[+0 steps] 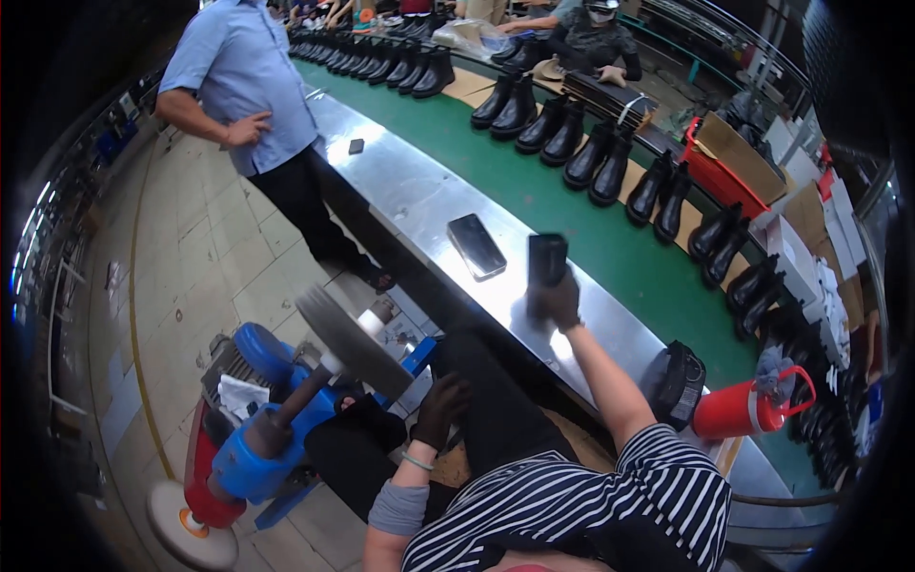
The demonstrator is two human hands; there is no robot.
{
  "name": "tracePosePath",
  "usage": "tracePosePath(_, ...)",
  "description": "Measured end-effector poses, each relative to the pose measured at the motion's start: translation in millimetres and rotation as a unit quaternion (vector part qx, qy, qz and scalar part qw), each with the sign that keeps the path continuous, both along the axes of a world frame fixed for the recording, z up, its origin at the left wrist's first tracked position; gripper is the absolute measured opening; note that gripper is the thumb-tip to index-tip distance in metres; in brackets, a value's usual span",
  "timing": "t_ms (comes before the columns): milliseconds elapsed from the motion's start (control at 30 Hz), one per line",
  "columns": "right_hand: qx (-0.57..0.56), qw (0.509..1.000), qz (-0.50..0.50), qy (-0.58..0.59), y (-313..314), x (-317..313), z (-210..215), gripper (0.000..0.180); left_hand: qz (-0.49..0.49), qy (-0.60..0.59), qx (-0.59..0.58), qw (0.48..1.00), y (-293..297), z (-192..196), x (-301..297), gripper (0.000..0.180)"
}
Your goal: Buff and polish black boots using a stationary buffing wheel at a factory workstation.
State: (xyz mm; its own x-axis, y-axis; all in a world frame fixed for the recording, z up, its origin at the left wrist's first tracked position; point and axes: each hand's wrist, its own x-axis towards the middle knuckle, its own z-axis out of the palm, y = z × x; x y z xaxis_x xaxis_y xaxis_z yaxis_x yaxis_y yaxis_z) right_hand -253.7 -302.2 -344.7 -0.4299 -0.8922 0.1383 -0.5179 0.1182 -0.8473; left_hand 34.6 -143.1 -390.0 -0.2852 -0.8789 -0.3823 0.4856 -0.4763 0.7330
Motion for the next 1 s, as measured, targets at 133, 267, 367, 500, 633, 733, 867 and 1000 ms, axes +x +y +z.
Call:
tracePosePath(133, -0.02, 0.971, 0.236, -0.001, 98, 107, -22, 0.068, 0.095, -0.035, -0.116, 0.988, 0, 2, -6, 0.05)
tracePosePath(267, 0.043, 0.954, 0.287, -0.074, 133, 179, -65, 0.065, 0.17, -0.024, -0.092, 0.981, -7, 7, -1, 0.048)
tracePosePath(367, 0.039, 0.951, 0.302, -0.049, 128, 199, -69, 0.062, 0.187, -0.016, -0.02, 0.982, -12, -28, 17, 0.042)
tracePosePath(500, 0.017, 0.946, 0.312, -0.086, 133, 208, -80, 0.061, 0.213, -0.04, -0.047, 0.975, -10, -48, 23, 0.034)
tracePosePath(633, -0.012, 0.948, 0.308, -0.083, 138, 214, -88, 0.062, 0.222, -0.092, -0.073, 0.968, -5, -46, 30, 0.035)
tracePosePath(733, -0.01, 0.95, 0.304, -0.076, 140, 220, -89, 0.062, 0.223, -0.088, -0.059, 0.969, -2, -40, 34, 0.036)
tracePosePath(867, -0.005, 0.955, 0.287, -0.078, 142, 227, -90, 0.062, 0.217, -0.115, -0.064, 0.967, -2, -42, 40, 0.037)
tracePosePath(1000, -0.017, 0.955, 0.28, -0.098, 142, 224, -86, 0.063, 0.219, -0.086, -0.052, 0.97, -3, -40, 35, 0.036)
